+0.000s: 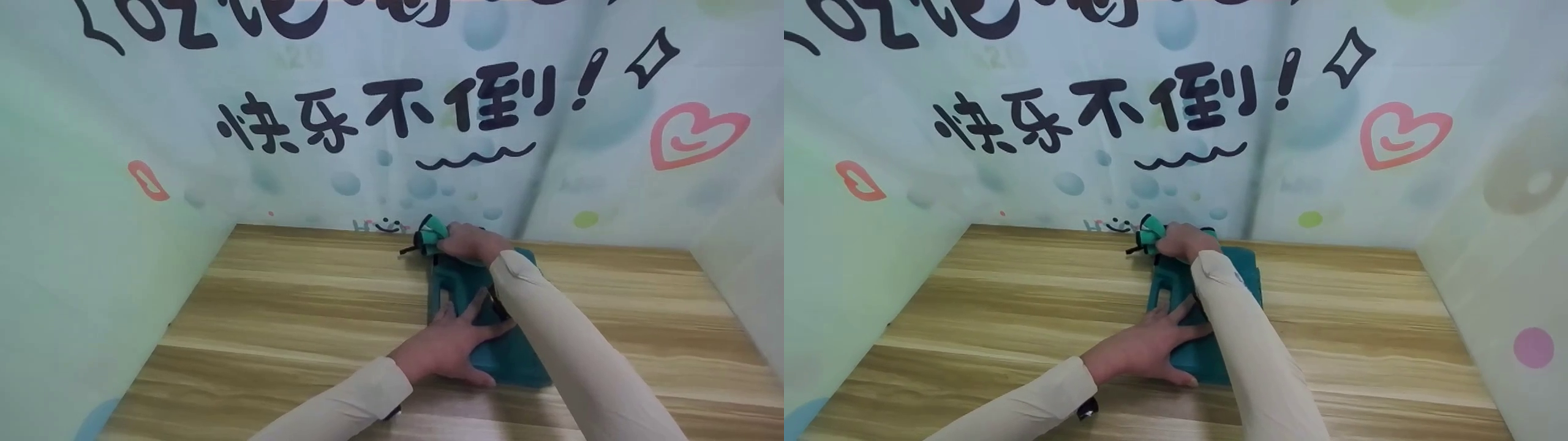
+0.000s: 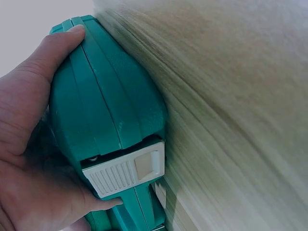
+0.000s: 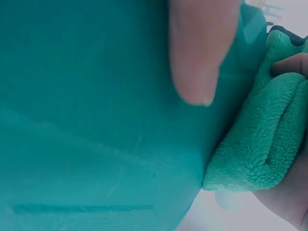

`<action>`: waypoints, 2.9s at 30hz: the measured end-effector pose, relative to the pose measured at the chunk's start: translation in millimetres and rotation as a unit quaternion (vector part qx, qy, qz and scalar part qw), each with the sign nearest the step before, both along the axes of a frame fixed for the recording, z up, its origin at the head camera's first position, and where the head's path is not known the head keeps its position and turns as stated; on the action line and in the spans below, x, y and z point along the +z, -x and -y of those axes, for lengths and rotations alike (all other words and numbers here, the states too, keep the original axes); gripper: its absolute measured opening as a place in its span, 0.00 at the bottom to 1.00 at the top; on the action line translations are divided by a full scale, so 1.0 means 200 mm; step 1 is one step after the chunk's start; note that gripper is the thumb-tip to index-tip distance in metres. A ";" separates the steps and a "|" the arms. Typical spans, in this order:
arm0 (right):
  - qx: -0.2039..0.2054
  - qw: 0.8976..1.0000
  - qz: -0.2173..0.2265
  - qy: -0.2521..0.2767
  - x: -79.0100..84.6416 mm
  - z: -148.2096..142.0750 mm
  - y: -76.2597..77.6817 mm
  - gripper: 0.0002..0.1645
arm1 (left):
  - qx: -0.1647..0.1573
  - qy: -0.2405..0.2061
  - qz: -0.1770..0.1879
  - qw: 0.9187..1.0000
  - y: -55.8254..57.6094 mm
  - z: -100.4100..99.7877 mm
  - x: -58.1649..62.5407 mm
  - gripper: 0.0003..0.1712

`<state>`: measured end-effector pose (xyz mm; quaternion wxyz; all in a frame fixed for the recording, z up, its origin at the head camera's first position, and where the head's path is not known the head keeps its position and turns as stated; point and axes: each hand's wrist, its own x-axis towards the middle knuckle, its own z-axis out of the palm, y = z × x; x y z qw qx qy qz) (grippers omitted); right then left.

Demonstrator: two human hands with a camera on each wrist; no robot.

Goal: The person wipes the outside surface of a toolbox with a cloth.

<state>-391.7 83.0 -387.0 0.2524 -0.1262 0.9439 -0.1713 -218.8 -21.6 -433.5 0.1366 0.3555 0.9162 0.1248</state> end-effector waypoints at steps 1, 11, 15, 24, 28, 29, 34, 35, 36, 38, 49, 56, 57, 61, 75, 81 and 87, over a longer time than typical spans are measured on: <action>-0.001 1.000 0.001 0.001 0.00 0.00 0.00 0.34 | -0.001 0.001 -0.001 1.000 0.00 0.00 0.00 0.55; 0.003 1.000 0.002 0.002 -0.02 -0.02 0.00 0.36 | 0.045 -0.004 -0.019 0.999 -0.04 0.00 -0.03 0.54; -0.003 1.000 0.006 0.005 -0.02 -0.02 0.01 0.38 | 0.075 0.015 -0.060 0.995 -0.08 0.00 -0.03 0.54; -0.011 1.000 0.017 0.001 -0.02 -0.04 0.00 0.37 | 0.097 0.067 -0.079 0.990 -0.12 0.02 -0.04 0.54; -0.010 1.000 0.013 0.005 -0.02 -0.04 0.00 0.37 | 0.090 0.063 -0.079 0.991 -0.12 0.02 -0.05 0.54; -0.009 1.000 0.013 0.006 -0.02 -0.05 0.00 0.37 | 0.090 0.062 -0.079 0.991 -0.12 0.02 -0.06 0.54; -0.008 1.000 0.014 0.013 -0.02 -0.08 -0.01 0.40 | 0.087 0.067 -0.090 0.990 -0.12 0.01 -0.08 0.54; -0.010 1.000 0.014 0.014 -0.02 -0.10 -0.01 0.41 | 0.087 0.069 -0.091 0.990 -0.12 0.01 -0.08 0.54; -0.012 1.000 0.013 0.015 -0.02 -0.12 -0.01 0.41 | 0.086 0.071 -0.094 0.989 -0.11 0.00 -0.08 0.54; -0.015 1.000 0.012 0.015 -0.02 -0.17 -0.01 0.43 | 0.085 0.077 -0.096 0.989 -0.11 0.00 -0.08 0.54; -0.051 0.997 0.000 0.059 -0.04 -0.48 -0.01 0.25 | 0.087 0.087 -0.100 0.987 -0.11 0.00 -0.08 0.55; -0.048 0.994 0.020 0.091 -0.04 -0.61 -0.01 0.22 | 0.091 0.086 -0.084 0.989 -0.11 0.00 -0.08 0.55; -0.047 0.994 0.021 0.094 -0.04 -0.63 -0.01 0.21 | 0.090 0.087 -0.085 0.988 -0.11 -0.01 -0.08 0.55; -0.046 0.993 0.026 0.102 -0.03 -0.66 -0.01 0.20 | 0.089 0.098 -0.093 0.987 -0.12 -0.01 -0.08 0.55; -0.046 0.997 0.011 0.053 0.01 -0.54 -0.01 0.20 | 0.075 0.087 -0.072 0.991 -0.10 -0.02 -0.06 0.55; -0.044 0.998 0.026 0.021 0.01 -0.40 -0.02 0.40 | 0.067 0.053 -0.053 0.995 -0.10 -0.02 -0.07 0.54; -0.023 1.000 0.015 0.007 0.00 -0.26 -0.02 0.41 | 0.064 0.040 -0.053 0.996 -0.10 -0.02 -0.07 0.53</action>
